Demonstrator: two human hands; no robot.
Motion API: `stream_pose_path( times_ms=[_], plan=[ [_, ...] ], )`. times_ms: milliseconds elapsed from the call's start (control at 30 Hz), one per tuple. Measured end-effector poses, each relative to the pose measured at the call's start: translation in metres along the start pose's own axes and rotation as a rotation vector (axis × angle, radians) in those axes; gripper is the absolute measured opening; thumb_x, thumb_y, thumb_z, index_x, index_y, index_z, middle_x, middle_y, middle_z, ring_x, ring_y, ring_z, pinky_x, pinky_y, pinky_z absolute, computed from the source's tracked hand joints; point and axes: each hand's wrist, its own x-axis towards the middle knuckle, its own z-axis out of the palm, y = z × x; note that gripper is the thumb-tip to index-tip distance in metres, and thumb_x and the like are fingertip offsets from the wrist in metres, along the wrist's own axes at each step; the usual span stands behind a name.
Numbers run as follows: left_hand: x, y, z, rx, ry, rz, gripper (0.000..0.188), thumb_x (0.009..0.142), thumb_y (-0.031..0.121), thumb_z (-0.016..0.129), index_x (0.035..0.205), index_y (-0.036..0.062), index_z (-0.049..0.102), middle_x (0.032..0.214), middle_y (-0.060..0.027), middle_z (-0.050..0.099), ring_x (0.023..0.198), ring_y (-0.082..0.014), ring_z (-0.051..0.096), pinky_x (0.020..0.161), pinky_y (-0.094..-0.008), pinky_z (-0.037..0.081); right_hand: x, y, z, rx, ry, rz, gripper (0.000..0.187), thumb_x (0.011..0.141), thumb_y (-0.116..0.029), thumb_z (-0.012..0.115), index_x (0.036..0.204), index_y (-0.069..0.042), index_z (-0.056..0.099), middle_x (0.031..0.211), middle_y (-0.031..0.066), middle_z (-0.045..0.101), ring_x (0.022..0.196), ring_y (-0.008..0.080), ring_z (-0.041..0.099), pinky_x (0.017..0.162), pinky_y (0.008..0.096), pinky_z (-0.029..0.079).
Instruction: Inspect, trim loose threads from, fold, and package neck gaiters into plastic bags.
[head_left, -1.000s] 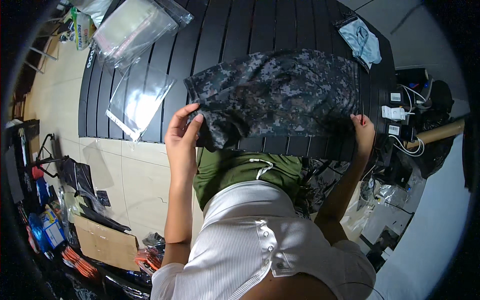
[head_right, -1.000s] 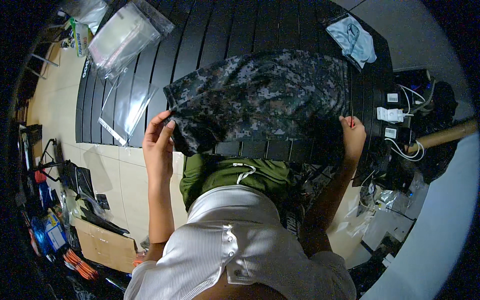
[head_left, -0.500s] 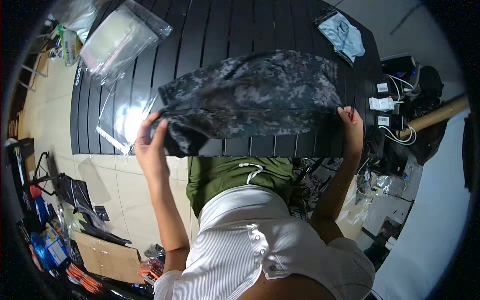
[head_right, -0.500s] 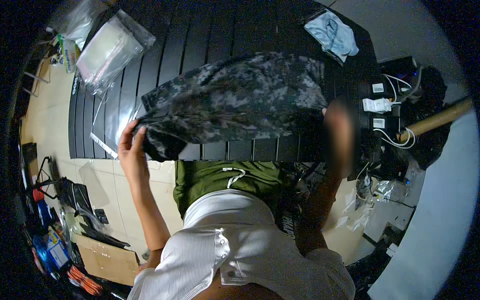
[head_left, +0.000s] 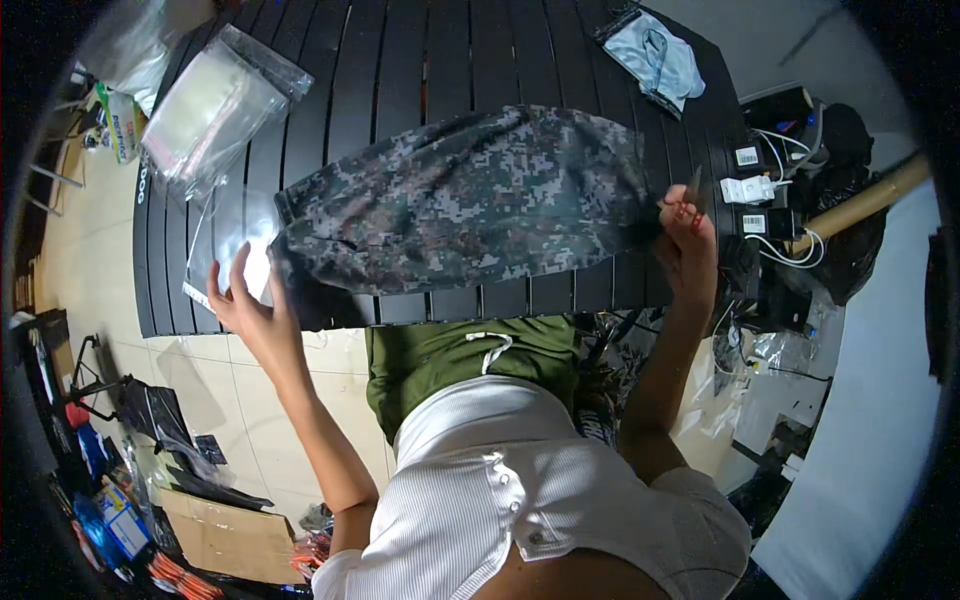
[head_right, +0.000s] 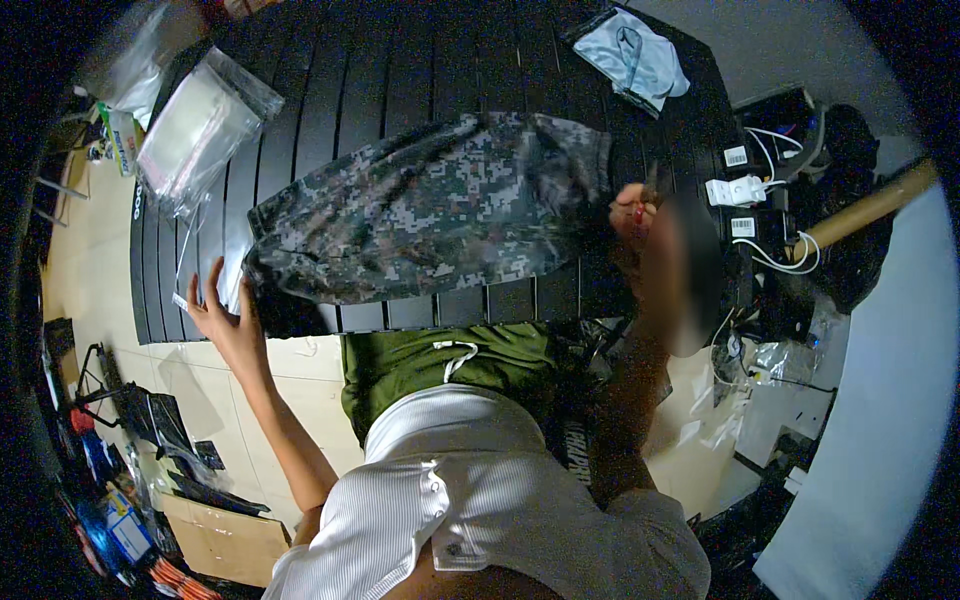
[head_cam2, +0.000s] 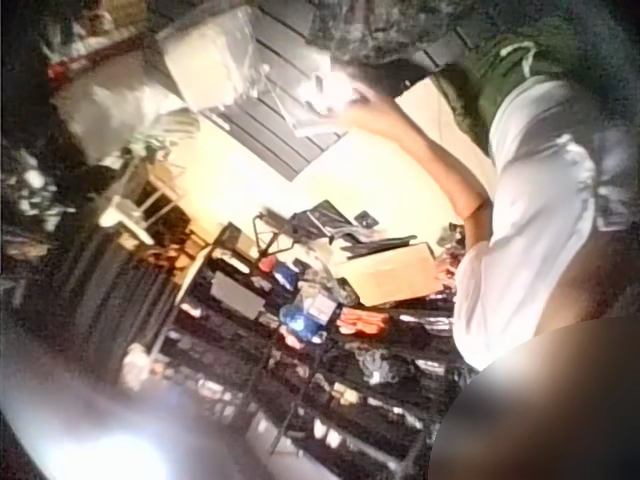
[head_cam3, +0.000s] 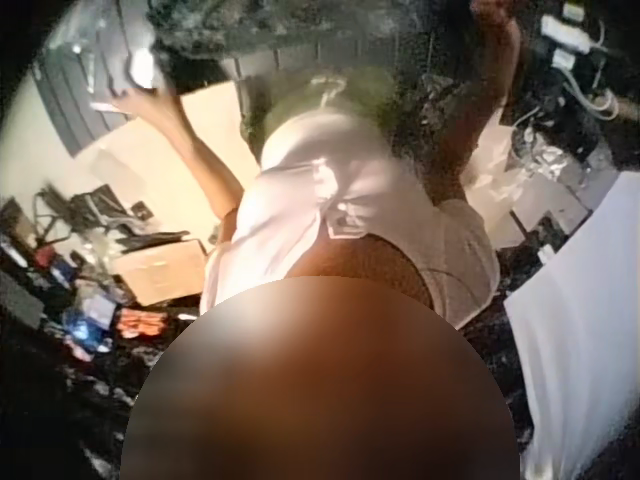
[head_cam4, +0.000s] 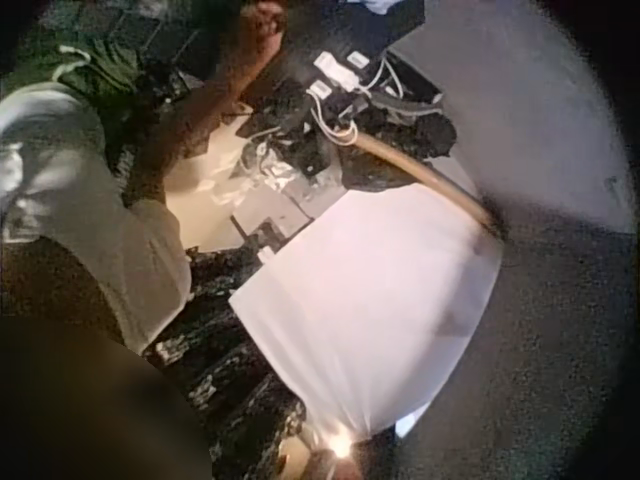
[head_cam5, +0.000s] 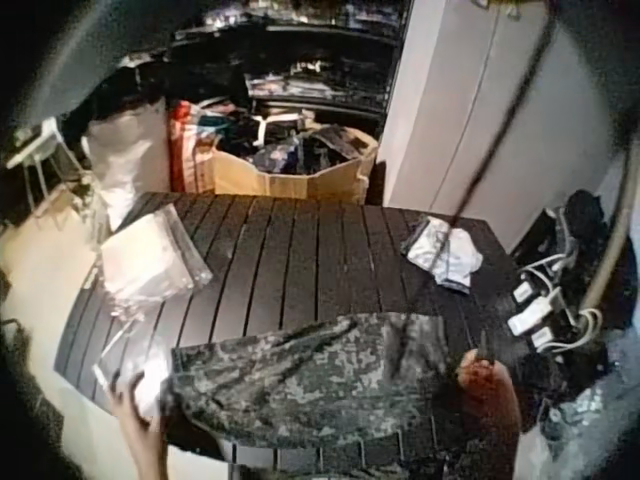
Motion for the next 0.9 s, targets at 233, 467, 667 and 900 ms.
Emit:
stream_pose_path(
  times_ms=[233, 467, 667, 900],
  plan=[
    [0.013, 0.142, 0.016, -0.655, -0.517, 0.717, 0.036, 0.079, 0.021, 0.059, 0.113, 0.0084, 0.055, 0.121, -0.0101, 0.050, 0.120, -0.0309, 0.037, 0.100, -0.0409, 0.025, -0.011, -0.031, 0.070, -0.030, -0.308, -0.051, 0.017, 0.075, -0.005, 0.062, 0.085, -0.007, 0.048, 0.069, 0.0002, 0.047, 0.043, 0.0010, 0.033, 0.036, 0.0155, 0.023],
    [0.015, 0.176, 0.039, -1.047, -1.163, 0.475, 0.027, 0.076, 0.014, 0.067, 0.097, 0.0008, 0.059, 0.087, -0.0041, 0.061, 0.078, -0.0106, 0.055, 0.072, -0.0247, 0.043, -0.017, -0.045, 0.077, -0.068, -0.406, 0.163, 0.020, 0.072, -0.012, 0.066, 0.081, -0.009, 0.049, 0.070, -0.0022, 0.052, 0.049, 0.0018, 0.038, 0.040, 0.0183, 0.026],
    [0.006, 0.163, 0.040, -1.014, -1.112, 0.263, 0.019, 0.079, 0.017, 0.066, 0.085, 0.0003, 0.059, 0.073, -0.0018, 0.060, 0.066, -0.0029, 0.050, 0.058, -0.0194, 0.040, -0.017, -0.028, 0.080, -0.207, -0.536, 0.083, 0.033, 0.066, -0.001, 0.066, 0.085, -0.005, 0.041, 0.066, 0.0000, 0.041, 0.044, 0.0020, 0.033, 0.037, 0.0166, 0.022],
    [-0.002, 0.142, 0.028, -1.412, -1.362, -0.177, 0.013, 0.080, 0.003, 0.058, 0.073, 0.0061, 0.048, 0.075, 0.0022, 0.053, 0.072, -0.0033, 0.048, 0.068, -0.0173, 0.038, -0.018, -0.029, 0.078, -0.125, -0.413, 0.001, 0.026, 0.068, 0.001, 0.063, 0.086, -0.004, 0.045, 0.070, 0.0043, 0.049, 0.044, 0.0022, 0.035, 0.038, 0.0173, 0.025]
  ],
)
